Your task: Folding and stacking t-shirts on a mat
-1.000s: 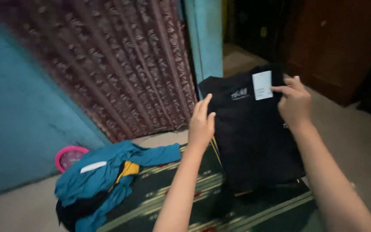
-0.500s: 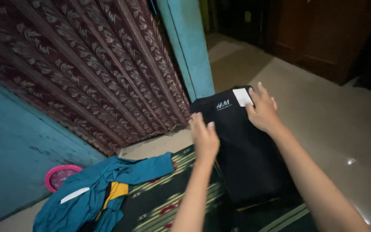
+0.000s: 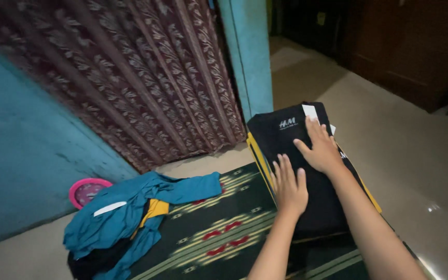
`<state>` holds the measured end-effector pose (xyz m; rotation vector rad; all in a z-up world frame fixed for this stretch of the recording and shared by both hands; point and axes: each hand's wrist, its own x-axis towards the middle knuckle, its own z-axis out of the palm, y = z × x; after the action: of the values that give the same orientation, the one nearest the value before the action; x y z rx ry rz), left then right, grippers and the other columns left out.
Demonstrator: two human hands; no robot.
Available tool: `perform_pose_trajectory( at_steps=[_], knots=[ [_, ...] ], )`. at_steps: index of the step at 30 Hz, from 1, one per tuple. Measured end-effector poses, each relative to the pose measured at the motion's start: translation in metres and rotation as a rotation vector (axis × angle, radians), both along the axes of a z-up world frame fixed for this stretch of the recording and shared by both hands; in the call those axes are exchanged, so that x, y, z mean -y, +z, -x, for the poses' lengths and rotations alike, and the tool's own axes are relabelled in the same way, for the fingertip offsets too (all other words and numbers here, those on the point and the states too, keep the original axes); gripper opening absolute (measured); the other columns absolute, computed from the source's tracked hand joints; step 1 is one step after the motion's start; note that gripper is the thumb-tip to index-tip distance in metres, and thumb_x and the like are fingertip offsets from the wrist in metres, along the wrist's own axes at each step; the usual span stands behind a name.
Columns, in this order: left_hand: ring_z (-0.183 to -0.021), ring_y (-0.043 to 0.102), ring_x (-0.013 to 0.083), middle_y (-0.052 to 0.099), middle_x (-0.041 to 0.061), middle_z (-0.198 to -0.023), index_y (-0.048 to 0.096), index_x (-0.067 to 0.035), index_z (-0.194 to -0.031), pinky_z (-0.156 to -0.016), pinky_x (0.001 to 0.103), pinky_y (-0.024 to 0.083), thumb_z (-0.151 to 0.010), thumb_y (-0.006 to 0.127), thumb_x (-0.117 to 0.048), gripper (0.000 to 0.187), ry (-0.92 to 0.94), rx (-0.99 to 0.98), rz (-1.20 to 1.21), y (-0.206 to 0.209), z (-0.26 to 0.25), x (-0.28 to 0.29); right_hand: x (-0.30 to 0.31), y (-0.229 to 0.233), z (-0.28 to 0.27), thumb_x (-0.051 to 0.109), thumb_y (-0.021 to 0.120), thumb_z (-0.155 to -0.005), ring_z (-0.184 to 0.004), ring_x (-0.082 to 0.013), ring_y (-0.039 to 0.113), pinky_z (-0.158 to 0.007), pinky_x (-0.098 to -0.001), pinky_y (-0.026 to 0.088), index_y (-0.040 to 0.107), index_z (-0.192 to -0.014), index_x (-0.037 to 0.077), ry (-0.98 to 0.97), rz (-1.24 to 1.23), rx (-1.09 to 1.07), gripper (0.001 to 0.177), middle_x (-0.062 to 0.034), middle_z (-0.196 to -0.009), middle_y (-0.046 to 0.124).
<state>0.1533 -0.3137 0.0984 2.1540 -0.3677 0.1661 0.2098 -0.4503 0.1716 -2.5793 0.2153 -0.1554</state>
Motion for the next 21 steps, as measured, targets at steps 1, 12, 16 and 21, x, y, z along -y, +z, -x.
perform_pose_trajectory(
  at_steps=[1,12,16,21],
  knots=[
    [-0.155,0.013,0.047,0.016,0.025,-0.169,0.016,-0.004,-0.165,-0.124,0.06,0.01,-0.111,0.034,-0.039,0.066,0.011,0.008,0.003,0.0,0.009,-0.004,-0.001,0.0,0.003,0.054,0.045,-0.102,-0.158,-0.0361,0.015,-0.125,-0.0608,0.02,0.011,-0.169,0.025,0.011,0.003,0.008,0.08,-0.01,-0.174,0.013],
    [-0.157,-0.007,0.0409,0.002,0.014,-0.173,0.005,-0.005,-0.163,-0.123,0.057,0.004,-0.107,0.029,-0.03,0.066,-0.374,-0.44,-0.241,0.035,0.186,-0.114,-0.003,-0.073,0.085,0.051,0.046,-0.097,-0.148,-0.0383,0.039,-0.115,-0.0603,0.03,0.042,-0.156,0.004,-0.099,0.209,0.308,0.076,-0.0202,-0.162,0.041],
    [-0.158,-0.004,0.0386,0.004,0.01,-0.173,0.008,-0.01,-0.164,-0.124,0.06,0.0,-0.107,0.032,-0.042,0.07,-0.333,-0.461,-0.362,-0.026,0.23,-0.194,-0.036,-0.059,0.174,0.052,0.046,-0.095,-0.156,-0.0359,0.021,-0.12,-0.0588,0.025,0.022,-0.164,0.014,-0.104,0.167,0.056,0.083,-0.0168,-0.171,0.02],
    [-0.154,0.02,0.0305,0.028,0.012,-0.165,0.033,-0.008,-0.155,-0.121,0.059,0.016,-0.1,0.064,-0.025,0.065,0.071,-0.238,-0.717,-0.104,0.279,-0.319,-0.063,-0.094,0.241,0.03,0.066,-0.081,-0.151,-0.0555,0.02,-0.12,-0.0629,0.02,0.028,-0.158,-0.01,-0.068,0.285,0.328,0.094,-0.038,-0.165,0.022]
  ],
)
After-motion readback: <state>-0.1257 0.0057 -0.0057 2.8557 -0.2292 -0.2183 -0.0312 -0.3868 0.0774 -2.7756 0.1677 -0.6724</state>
